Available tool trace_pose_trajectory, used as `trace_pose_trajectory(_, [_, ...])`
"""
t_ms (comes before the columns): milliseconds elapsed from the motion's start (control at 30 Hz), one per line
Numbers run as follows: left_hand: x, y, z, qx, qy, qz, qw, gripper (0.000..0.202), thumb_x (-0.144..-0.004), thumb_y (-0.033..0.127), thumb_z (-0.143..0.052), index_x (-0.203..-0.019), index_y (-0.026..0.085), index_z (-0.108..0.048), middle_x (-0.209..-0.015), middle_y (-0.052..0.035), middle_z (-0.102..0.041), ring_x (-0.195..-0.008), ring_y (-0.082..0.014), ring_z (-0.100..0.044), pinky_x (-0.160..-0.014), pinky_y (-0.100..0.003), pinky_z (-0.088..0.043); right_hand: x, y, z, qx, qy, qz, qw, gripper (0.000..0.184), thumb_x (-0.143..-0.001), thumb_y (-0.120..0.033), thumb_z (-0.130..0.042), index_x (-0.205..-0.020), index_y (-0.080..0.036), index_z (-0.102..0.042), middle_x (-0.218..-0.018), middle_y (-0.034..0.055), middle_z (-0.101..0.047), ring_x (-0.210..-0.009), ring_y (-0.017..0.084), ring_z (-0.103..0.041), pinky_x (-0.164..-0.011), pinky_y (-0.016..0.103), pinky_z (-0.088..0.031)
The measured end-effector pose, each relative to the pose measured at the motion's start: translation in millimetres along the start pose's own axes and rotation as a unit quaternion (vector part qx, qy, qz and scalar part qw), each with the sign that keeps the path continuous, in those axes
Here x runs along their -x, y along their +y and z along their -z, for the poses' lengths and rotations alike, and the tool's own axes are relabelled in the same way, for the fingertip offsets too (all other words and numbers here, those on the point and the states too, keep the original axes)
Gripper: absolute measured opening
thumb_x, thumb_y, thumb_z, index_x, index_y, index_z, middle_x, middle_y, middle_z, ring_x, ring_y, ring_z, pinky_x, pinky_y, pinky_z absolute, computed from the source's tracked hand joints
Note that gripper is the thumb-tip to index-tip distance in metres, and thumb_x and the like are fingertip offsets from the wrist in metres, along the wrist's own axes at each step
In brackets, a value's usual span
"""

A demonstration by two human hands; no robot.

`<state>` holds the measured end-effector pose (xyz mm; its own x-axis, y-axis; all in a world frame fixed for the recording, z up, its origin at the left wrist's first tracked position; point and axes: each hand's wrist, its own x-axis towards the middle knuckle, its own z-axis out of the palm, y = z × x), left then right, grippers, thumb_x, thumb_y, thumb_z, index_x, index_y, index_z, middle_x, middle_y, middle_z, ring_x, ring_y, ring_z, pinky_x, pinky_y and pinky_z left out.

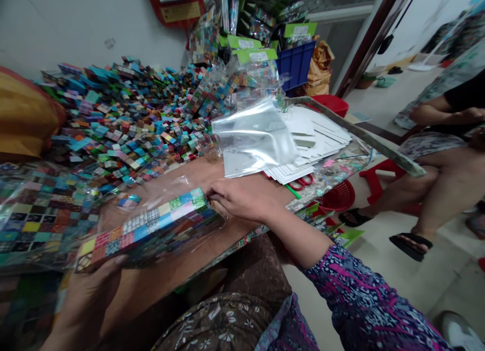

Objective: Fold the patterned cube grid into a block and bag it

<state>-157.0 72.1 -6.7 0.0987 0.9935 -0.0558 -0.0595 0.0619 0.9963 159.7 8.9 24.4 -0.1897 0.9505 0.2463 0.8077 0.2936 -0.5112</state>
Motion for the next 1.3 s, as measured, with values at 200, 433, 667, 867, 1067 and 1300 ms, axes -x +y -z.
trace_pose_trajectory(200, [-2.7,-1.6,1.8,-0.001,0.009,-0.008,1.0,0.07,-0.046,0.015,-0.09,-0.112,0.025,-0.068,-0.108,-0.0013,-0.075,-0.109,-0.0273,-0.067,-0.099,-0.037,-0.055,-0.3,1.2,-0.2,-0.04,0.017,0.025,0.999,0.011,-0.097,-0.022,-0.051,-0.098,-0.02,-0.062,-0.098,0.0058,-0.071,-0.089,0.019,-0.063,-0.075,0.031,-0.046])
trace_pose_trajectory(433, [0.4,0.8,0.7,-0.013,0.001,-0.002,1.0,0.067,-0.051,0.017,-0.088,-0.114,0.026,-0.068,-0.116,-0.0022,-0.073,-0.118,-0.0283,-0.063,-0.105,-0.039,-0.051,-7.1,-0.4,0.6,-0.045,0.003,0.043,0.998,0.013,-0.097,-0.021,-0.044,-0.087,-0.022,-0.052,-0.087,0.004,-0.063,-0.077,0.016,-0.054,-0.071,0.03,-0.044])
trace_pose_trajectory(667, [-4.8,-6.7,6.7,-0.01,0.02,0.001,1.0,0.071,-0.046,0.015,-0.09,-0.113,0.024,-0.068,-0.109,-0.0008,-0.074,-0.111,-0.0271,-0.066,-0.101,-0.038,-0.054,-4.6,-6.1,3.0,-0.061,0.01,0.014,0.998,0.008,-0.093,-0.019,-0.05,-0.088,-0.021,-0.055,-0.089,0.0044,-0.065,-0.081,0.016,-0.057,-0.073,0.029,-0.045])
trace_pose_trajectory(867, [-7.1,-5.4,7.0,0.0,0.01,-0.001,1.0,0.074,-0.041,0.014,-0.091,-0.111,0.024,-0.069,-0.106,-0.0009,-0.074,-0.106,-0.0237,-0.067,-0.089,-0.027,-0.058,-2.1,-8.0,0.0,-0.148,0.038,-0.05,0.987,0.008,-0.088,-0.017,-0.055,-0.093,-0.02,-0.061,-0.094,0.0027,-0.071,-0.084,0.015,-0.063,-0.074,0.029,-0.047])
trace_pose_trajectory(1067, [-5.6,-3.2,4.0,-0.006,0.022,0.002,1.0,0.065,-0.042,0.014,-0.09,-0.102,0.024,-0.068,-0.103,-0.0002,-0.074,-0.11,-0.0279,-0.066,-0.098,-0.037,-0.055,-2.2,-9.2,-3.8,-0.179,0.056,-0.073,0.98,0.011,-0.086,-0.015,-0.056,-0.094,-0.018,-0.063,-0.095,0.0031,-0.072,-0.085,0.015,-0.063,-0.073,0.029,-0.046])
trace_pose_trajectory(1300, [-4.1,-2.3,4.7,-0.024,0.032,0.016,0.999,0.072,-0.041,0.016,-0.09,-0.11,0.021,-0.067,-0.113,-0.0029,-0.072,-0.114,-0.0291,-0.064,-0.1,-0.037,-0.053,-1.4,-16.6,-3.5,-0.161,0.075,-0.101,0.979,0.011,-0.084,-0.015,-0.056,-0.091,-0.018,-0.064,-0.091,0.0035,-0.072,-0.081,0.016,-0.063,-0.069,0.028,-0.045])
